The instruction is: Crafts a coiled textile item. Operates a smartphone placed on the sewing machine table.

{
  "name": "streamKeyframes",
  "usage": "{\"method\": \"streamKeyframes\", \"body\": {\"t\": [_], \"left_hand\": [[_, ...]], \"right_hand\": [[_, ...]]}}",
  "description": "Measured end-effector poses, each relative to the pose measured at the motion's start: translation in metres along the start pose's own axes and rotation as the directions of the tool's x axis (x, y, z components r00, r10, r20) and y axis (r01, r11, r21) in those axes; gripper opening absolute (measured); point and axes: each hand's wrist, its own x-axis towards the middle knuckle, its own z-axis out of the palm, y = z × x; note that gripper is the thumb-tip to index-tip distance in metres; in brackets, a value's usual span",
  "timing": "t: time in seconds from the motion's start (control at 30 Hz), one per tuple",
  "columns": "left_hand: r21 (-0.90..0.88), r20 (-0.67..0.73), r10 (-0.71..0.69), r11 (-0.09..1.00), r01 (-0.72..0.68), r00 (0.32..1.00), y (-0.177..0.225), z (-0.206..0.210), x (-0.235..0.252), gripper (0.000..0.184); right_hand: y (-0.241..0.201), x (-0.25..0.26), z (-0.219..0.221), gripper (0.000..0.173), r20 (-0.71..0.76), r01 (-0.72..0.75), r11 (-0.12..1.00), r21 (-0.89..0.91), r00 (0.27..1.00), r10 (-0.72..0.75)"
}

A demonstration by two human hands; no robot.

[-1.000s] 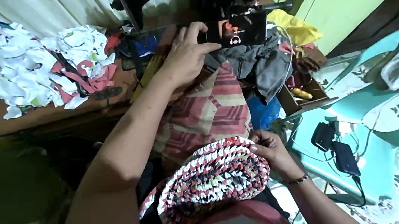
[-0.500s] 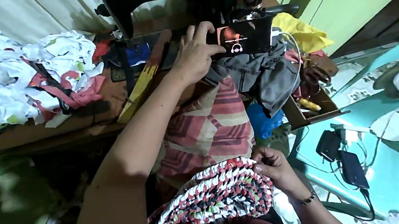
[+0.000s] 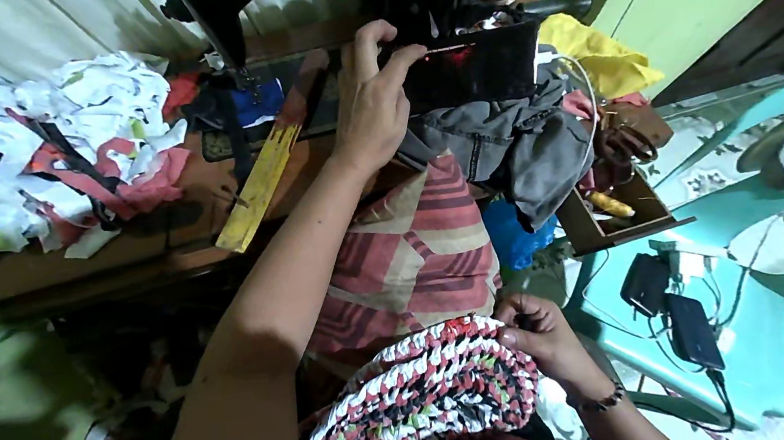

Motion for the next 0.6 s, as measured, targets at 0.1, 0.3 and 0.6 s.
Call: {"method": "streamKeyframes", "body": {"t": [0.1, 0.3, 0.6], "left_hand": [[-0.026, -0.053, -0.006, 1.000, 0.005, 0.999, -0.0022, -0.0027, -0.0028, 0.034], [-0.034, -0.062, 0.040, 0.999, -0.042, 0.997, -0.0033, -0.0018, -0.0051, 0.029], [0.016, -0.038, 0.072, 0.997, -0.071, 0.997, -0.0023, -0.0017, -0.0057, 0.033]], "right_hand": [[0.0000, -0.0003, 0.0001, 0.012, -0.004, -0.001, 1.000, 0.000, 1.000, 0.001], [0.0018, -0.0005, 0.0001, 0.012, -0.008, 0.004, 1.000, 0.002, 1.000, -0.004], [0.0014, -0.0006, 0.0004, 0.013, -0.020, 0.003, 1.000, -0.020, 1.000, -0.003]]}}
